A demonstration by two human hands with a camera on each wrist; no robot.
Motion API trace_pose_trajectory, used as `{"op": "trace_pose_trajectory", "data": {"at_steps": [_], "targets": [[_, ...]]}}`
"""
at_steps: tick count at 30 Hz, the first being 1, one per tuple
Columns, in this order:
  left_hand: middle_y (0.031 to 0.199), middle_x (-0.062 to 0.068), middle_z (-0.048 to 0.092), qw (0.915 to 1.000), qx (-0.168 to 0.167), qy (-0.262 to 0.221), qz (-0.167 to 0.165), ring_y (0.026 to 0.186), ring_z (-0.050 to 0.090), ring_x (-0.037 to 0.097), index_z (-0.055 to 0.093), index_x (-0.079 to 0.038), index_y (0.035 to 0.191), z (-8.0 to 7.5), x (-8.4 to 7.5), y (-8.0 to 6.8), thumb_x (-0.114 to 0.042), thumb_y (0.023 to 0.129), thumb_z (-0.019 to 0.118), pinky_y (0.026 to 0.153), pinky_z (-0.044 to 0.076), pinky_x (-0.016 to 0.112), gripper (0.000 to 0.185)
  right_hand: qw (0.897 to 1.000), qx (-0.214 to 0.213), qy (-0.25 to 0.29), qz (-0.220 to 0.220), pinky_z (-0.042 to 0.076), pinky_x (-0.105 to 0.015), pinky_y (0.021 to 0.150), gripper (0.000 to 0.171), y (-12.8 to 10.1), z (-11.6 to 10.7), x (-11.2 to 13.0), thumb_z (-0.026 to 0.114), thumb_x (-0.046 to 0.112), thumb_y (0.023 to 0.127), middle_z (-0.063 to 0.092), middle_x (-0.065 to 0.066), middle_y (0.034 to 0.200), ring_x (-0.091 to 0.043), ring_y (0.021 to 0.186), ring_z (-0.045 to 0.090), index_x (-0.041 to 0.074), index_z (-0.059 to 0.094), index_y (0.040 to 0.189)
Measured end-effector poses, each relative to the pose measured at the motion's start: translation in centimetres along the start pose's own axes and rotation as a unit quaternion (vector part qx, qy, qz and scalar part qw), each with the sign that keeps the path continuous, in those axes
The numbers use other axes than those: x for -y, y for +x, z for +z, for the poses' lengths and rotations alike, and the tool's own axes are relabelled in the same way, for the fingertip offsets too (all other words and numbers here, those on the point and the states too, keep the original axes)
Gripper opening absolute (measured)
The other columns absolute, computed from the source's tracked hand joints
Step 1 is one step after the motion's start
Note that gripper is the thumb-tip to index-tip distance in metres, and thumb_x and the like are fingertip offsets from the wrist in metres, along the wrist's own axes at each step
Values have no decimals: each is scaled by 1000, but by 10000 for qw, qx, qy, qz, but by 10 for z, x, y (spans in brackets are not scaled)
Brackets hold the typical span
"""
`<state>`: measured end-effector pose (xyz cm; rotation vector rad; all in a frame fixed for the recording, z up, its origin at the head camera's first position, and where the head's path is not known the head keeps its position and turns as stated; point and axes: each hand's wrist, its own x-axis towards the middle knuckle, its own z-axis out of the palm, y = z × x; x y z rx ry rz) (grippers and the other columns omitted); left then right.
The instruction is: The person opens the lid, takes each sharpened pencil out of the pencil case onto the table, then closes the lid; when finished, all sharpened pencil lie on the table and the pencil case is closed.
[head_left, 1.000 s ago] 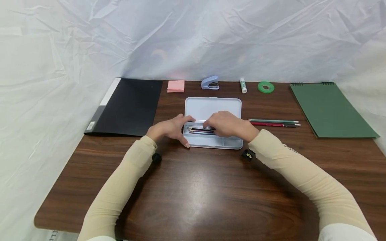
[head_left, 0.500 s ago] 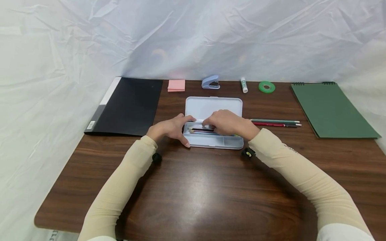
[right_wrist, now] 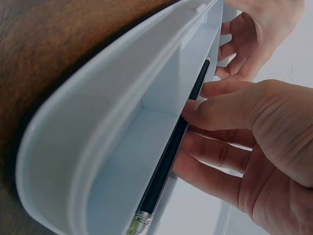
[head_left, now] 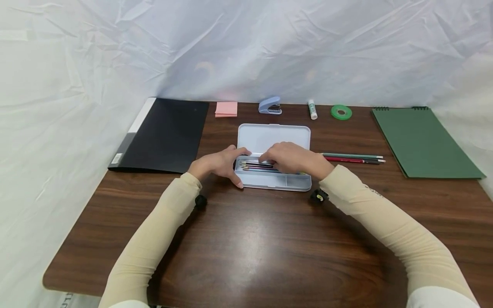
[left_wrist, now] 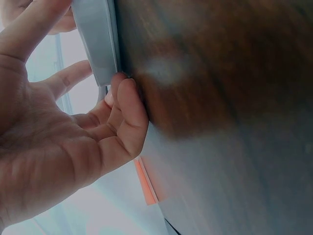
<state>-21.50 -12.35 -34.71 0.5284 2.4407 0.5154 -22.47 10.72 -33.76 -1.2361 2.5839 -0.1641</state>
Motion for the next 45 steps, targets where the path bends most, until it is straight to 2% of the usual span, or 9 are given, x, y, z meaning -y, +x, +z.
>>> {"op": "trace_pose_trajectory", "data": {"at_steps": [3, 10, 13, 24, 32, 41, 45], "targets": [[138, 15, 36, 10000, 10, -8, -15, 125, 42, 29, 29, -24, 154, 0, 0, 0, -35, 74, 89, 106, 39, 46, 100, 10000, 9, 10, -37, 53, -42, 89, 40, 0, 0, -1, 65, -2, 92, 73, -7, 117, -19, 91, 65, 13, 69, 128], [138, 15, 36, 10000, -3, 3, -21, 125, 42, 30, 30, -24, 154, 1, 0, 0, -34, 74, 89, 106, 39, 46, 100, 9999, -5, 138, -51, 49, -36, 77, 40, -6, -6, -1, 64, -3, 90, 71, -3, 93, -17, 77, 56, 14, 71, 125], [138, 15, 36, 10000, -15, 12, -16, 125, 42, 30, 30, -24, 154, 1, 0, 0, -34, 74, 89, 106, 39, 46, 100, 9999, 25, 112, -38, 47, -35, 74, 39, -9, -10, 0, 64, -2, 91, 69, -1, 88, -16, 75, 54, 14, 70, 125], [137, 15, 37, 10000, -8, -29, 26, 125, 43, 29, 30, -24, 154, 2, 1, 1, -34, 73, 90, 106, 39, 45, 101, 9999, -99, 71, -110, 46, -33, 68, 41, -25, -16, -7, 62, -5, 90, 71, -3, 93, -15, 73, 55, 13, 70, 126], [138, 15, 36, 10000, -15, -64, -9, 125, 42, 29, 30, -24, 154, 1, 2, 2, -33, 73, 90, 105, 39, 45, 101, 9995, -253, 86, 151, 45, -31, 66, 45, -43, -18, -20, 56, -6, 90, 73, -3, 106, -14, 77, 56, 15, 69, 128], [139, 15, 35, 9999, -27, -105, -5, 125, 42, 29, 29, -25, 155, 2, 2, 0, -32, 74, 90, 105, 39, 45, 102, 9993, -307, 73, 179, 42, -31, 64, 47, -69, -17, -38, 58, -7, 89, 71, -3, 98, -13, 74, 52, 15, 68, 129], [138, 15, 36, 9999, -40, -121, 9, 125, 42, 28, 29, -24, 155, 2, 3, 1, -32, 73, 90, 106, 39, 44, 102, 9989, -355, 68, 292, 40, -31, 64, 47, -84, -18, -46, 61, -8, 88, 66, 0, 88, -13, 73, 49, 15, 68, 128]]}}
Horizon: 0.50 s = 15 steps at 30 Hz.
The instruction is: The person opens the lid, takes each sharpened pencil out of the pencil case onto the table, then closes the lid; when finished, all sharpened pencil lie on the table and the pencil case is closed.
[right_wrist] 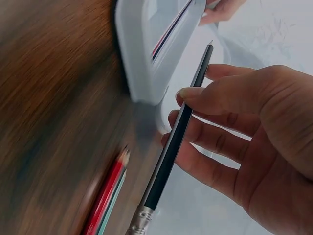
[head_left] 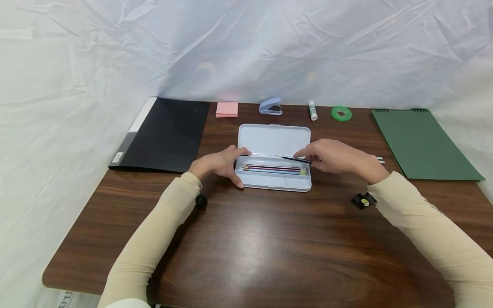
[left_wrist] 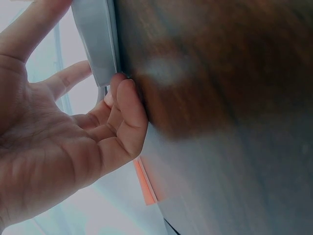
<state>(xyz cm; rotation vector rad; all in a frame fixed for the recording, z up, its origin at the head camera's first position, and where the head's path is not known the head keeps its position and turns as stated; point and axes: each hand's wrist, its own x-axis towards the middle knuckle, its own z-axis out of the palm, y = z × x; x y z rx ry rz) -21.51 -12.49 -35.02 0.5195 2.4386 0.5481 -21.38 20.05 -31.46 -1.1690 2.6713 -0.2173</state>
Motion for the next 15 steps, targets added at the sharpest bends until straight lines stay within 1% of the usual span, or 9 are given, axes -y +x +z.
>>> {"op": "trace_pose_trajectory", "data": {"at_steps": [3, 6, 10, 12, 15], "targets": [[139, 15, 36, 10000, -9, 8, -5, 126, 42, 28, 29, -24, 155, 0, 0, 0, -32, 73, 90, 106, 39, 45, 102, 10000, -25, -44, 78, 38, -30, 62, 46, -10, 0, -7, 63, -7, 88, 59, 4, 81, -12, 72, 47, 15, 69, 127], [139, 14, 36, 10000, -25, 24, -17, 126, 42, 28, 29, -24, 155, 0, 0, 0, -32, 73, 90, 105, 39, 45, 102, 9998, -46, -33, 198, 36, -28, 62, 47, -21, 1, -14, 60, -9, 87, 55, 5, 78, -11, 71, 46, 15, 69, 127], [139, 14, 36, 10000, -26, 10, -15, 125, 42, 28, 29, -25, 155, 0, 1, 0, -32, 74, 90, 105, 40, 45, 102, 9993, -120, 12, 359, 38, -29, 63, 49, -36, 1, -24, 59, -12, 85, 63, 3, 85, -12, 73, 48, 14, 70, 126], [139, 14, 36, 10000, -16, 6, -21, 126, 42, 28, 29, -26, 155, 0, 1, 0, -33, 74, 90, 105, 40, 45, 102, 9990, -139, 3, 435, 38, -29, 63, 48, -43, 2, -29, 61, -11, 84, 66, 1, 90, -13, 74, 49, 13, 70, 125], [138, 14, 36, 10000, -13, 8, -29, 126, 42, 28, 30, -26, 155, 0, 1, 0, -33, 74, 90, 105, 40, 45, 101, 9984, -169, -64, 543, 38, -29, 63, 47, -52, 5, -37, 62, -11, 84, 67, 0, 90, -13, 74, 49, 13, 71, 123]]}}
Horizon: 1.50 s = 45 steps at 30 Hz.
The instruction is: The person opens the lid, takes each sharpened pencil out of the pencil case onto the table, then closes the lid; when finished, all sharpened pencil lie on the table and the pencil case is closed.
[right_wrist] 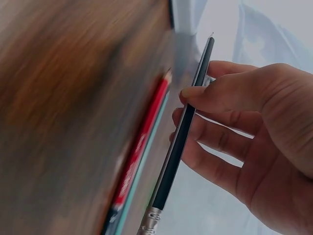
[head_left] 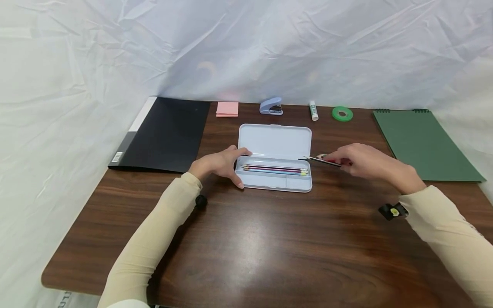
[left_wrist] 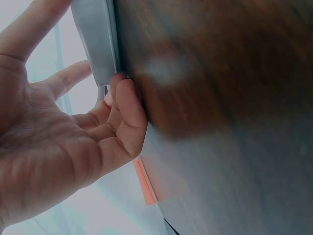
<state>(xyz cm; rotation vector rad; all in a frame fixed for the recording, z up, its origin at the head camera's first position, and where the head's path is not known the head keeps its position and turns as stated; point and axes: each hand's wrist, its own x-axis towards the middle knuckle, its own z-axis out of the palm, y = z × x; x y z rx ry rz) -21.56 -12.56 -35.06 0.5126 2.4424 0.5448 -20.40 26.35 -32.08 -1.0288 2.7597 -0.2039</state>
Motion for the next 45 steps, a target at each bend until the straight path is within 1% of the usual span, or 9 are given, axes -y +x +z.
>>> {"op": "trace_pose_trajectory", "data": {"at_steps": [3, 8, 10, 14, 20, 24, 30, 34, 45], "targets": [[138, 14, 36, 10000, -3, -9, 9, 126, 42, 28, 30, -25, 154, 0, 0, 1, -32, 74, 90, 105, 40, 45, 101, 9999, -58, -26, 112, 38, -30, 63, 44, -7, 4, -10, 63, -10, 83, 67, 1, 91, -13, 74, 49, 14, 73, 119], [138, 14, 36, 10000, 20, -63, 27, 126, 41, 28, 30, -24, 154, 0, -1, 0, -30, 74, 90, 105, 39, 45, 100, 9995, -220, -57, 204, 39, -31, 64, 41, -13, 10, -22, 64, -10, 83, 72, -4, 104, -15, 78, 53, 13, 74, 115], [138, 15, 36, 10000, 28, -73, 34, 126, 41, 28, 30, -24, 154, 0, -1, -1, -30, 74, 90, 105, 39, 45, 100, 9993, -297, -99, 194, 40, -33, 65, 40, -15, 11, -23, 64, -10, 82, 73, -8, 110, -16, 81, 57, 12, 75, 114], [138, 15, 36, 10000, 30, -59, 20, 126, 42, 29, 30, -24, 154, 0, -1, -1, -31, 74, 90, 105, 39, 45, 101, 9985, -443, -225, 231, 43, -37, 66, 39, -17, 13, -25, 64, -10, 82, 73, -10, 112, -20, 86, 64, 10, 75, 113], [138, 15, 36, 10000, 37, -55, 8, 125, 41, 29, 30, -24, 154, 0, -1, 0, -31, 74, 90, 106, 39, 45, 101, 9975, -488, -382, 340, 46, -39, 65, 37, -18, 20, -28, 64, -9, 83, 71, -12, 110, -24, 85, 66, 6, 73, 115], [138, 15, 36, 10000, 45, -72, 16, 125, 42, 29, 30, -24, 154, 0, -1, 0, -30, 74, 90, 106, 39, 45, 101, 9963, -581, -528, 336, 49, -42, 67, 35, -18, 25, -29, 66, -8, 83, 71, -10, 106, -24, 84, 66, 6, 73, 114], [137, 15, 36, 10000, 54, -73, 22, 125, 41, 29, 30, -24, 154, -1, -1, 0, -31, 74, 90, 106, 39, 45, 100, 9949, -686, -643, 369, 50, -43, 65, 33, -18, 31, -30, 68, -8, 82, 70, -7, 99, -22, 80, 65, 4, 73, 112], [137, 15, 36, 10000, 44, -67, 41, 125, 41, 29, 30, -23, 154, -1, 0, 0, -31, 74, 90, 106, 39, 45, 101, 9935, -826, -697, 345, 52, -45, 67, 32, -19, 33, -30, 69, -8, 81, 69, -6, 96, -23, 82, 66, 3, 73, 111], [137, 15, 37, 10000, 22, -26, 38, 125, 42, 28, 30, -24, 154, -1, -1, -1, -31, 74, 90, 106, 39, 45, 101, 9917, -1042, -689, 312, 52, -46, 68, 32, -22, 36, -36, 72, -7, 80, 69, -9, 97, -25, 83, 65, 4, 73, 111]]}}
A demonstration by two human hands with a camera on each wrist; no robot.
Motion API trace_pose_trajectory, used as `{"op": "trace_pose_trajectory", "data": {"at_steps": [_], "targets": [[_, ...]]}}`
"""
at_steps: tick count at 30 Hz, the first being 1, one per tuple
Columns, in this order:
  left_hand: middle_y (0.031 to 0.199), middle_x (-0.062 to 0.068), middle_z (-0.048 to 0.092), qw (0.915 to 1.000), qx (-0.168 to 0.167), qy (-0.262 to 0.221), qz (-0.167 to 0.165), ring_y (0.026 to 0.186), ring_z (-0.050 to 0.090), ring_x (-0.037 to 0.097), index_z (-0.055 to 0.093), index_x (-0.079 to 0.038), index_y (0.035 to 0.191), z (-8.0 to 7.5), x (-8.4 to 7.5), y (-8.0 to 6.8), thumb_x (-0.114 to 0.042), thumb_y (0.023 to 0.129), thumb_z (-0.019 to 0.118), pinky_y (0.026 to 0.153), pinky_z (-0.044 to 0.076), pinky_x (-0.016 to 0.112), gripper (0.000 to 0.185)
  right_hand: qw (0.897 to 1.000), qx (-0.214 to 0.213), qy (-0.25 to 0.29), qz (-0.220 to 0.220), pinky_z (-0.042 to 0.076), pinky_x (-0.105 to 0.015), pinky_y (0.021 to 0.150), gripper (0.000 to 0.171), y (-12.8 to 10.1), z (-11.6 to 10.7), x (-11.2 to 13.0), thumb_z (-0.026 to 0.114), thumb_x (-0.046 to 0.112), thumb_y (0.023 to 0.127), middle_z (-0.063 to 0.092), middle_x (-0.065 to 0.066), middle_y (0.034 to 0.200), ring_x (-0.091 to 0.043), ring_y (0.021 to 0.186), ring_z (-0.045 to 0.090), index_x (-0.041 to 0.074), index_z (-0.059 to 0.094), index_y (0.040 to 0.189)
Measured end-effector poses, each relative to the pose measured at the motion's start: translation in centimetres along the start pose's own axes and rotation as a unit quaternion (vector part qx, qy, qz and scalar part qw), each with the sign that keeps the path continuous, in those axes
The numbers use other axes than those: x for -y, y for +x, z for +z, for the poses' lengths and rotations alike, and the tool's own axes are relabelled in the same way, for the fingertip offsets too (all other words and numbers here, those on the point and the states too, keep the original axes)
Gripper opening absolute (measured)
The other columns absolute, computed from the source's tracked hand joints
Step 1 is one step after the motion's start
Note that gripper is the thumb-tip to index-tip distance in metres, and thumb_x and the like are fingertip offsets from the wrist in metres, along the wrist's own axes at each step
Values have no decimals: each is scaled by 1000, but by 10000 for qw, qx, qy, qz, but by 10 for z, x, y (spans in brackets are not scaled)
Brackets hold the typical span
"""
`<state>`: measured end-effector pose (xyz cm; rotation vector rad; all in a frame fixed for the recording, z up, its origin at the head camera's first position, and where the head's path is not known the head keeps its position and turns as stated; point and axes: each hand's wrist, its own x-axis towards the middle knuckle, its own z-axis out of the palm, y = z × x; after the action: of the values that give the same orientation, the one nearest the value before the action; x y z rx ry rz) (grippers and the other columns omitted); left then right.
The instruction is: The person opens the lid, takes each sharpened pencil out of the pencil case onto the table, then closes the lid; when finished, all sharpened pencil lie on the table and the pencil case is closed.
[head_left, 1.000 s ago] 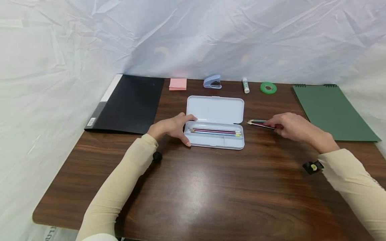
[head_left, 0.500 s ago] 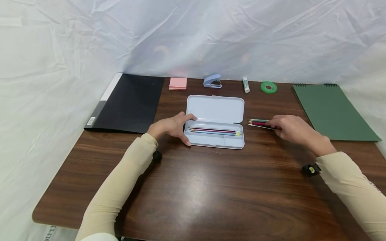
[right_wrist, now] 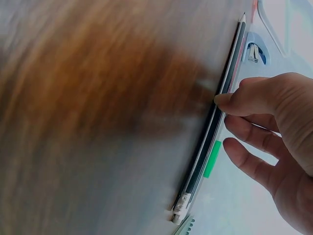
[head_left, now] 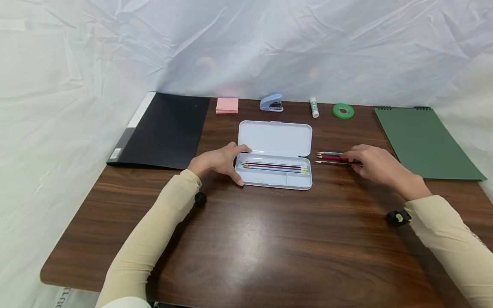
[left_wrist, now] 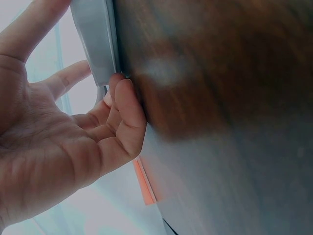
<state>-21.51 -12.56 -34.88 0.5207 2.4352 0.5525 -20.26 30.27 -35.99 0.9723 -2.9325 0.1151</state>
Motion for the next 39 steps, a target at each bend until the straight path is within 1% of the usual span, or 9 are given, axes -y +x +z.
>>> {"op": "trace_pose_trajectory", "data": {"at_steps": [4, 10, 15, 23, 26, 30, 33, 36, 39], "targets": [[138, 15, 37, 10000, -6, 11, -1, 125, 42, 29, 29, -24, 155, 0, -1, -2, -30, 75, 89, 106, 39, 46, 100, 9999, 39, 21, 115, 52, -48, 71, 32, -1, -1, -1, 74, -5, 81, 69, -11, 99, -28, 88, 65, 3, 72, 113], [138, 15, 36, 10000, -7, -5, -10, 126, 42, 29, 29, -24, 155, 0, -1, -2, -30, 74, 90, 106, 39, 46, 101, 9993, 129, 77, 351, 50, -47, 70, 32, 0, -3, -1, 75, -3, 82, 67, -7, 91, -26, 85, 62, 2, 71, 113], [139, 15, 36, 10000, -1, -24, -30, 126, 42, 29, 29, -25, 155, 0, 0, -1, -29, 74, 90, 106, 39, 46, 101, 9995, 29, 37, 325, 51, -47, 71, 29, 1, -3, -3, 75, -4, 82, 67, -7, 89, -25, 84, 62, 1, 71, 110], [139, 14, 36, 10000, 2, -71, -47, 127, 41, 29, 30, -25, 154, 0, 0, -1, -29, 75, 90, 108, 38, 46, 100, 9995, -14, 15, 321, 50, -47, 72, 30, 1, -3, -6, 74, -5, 81, 66, -7, 88, -26, 85, 60, 1, 71, 111], [139, 14, 36, 10000, -7, -65, -31, 127, 41, 29, 30, -25, 154, 0, 0, -1, -29, 75, 90, 107, 39, 46, 100, 9996, -91, 7, 286, 50, -48, 71, 30, 0, -2, -7, 74, -5, 81, 65, -7, 88, -27, 85, 61, 1, 71, 110], [138, 15, 36, 10000, -12, -45, -3, 126, 41, 29, 30, -24, 154, 0, 0, 0, -30, 74, 90, 107, 39, 46, 100, 9995, -268, 45, 177, 50, -48, 70, 30, -2, -2, -9, 77, -4, 79, 66, -9, 90, -28, 84, 62, 1, 72, 108], [138, 15, 36, 10000, 4, -59, -16, 126, 41, 29, 30, -24, 154, 0, 0, 0, -30, 74, 90, 107, 39, 46, 100, 9989, -390, 243, 134, 50, -49, 71, 31, 0, -4, -9, 78, -3, 79, 68, -11, 97, -30, 86, 64, 2, 72, 109], [138, 15, 36, 10000, 13, -78, -44, 126, 41, 29, 30, -24, 154, 0, 0, -1, -30, 74, 90, 107, 39, 46, 101, 9973, -508, 508, 134, 50, -52, 76, 33, 6, -6, -4, 78, -2, 80, 69, -13, 104, -32, 92, 65, 3, 72, 112], [138, 15, 36, 10000, 18, -63, -40, 126, 41, 29, 30, -24, 154, 0, 0, 0, -30, 74, 90, 106, 39, 46, 100, 9953, -621, 726, 151, 51, -52, 77, 37, 15, -8, 6, 77, -1, 81, 69, -15, 109, -32, 93, 66, 3, 70, 118]]}}
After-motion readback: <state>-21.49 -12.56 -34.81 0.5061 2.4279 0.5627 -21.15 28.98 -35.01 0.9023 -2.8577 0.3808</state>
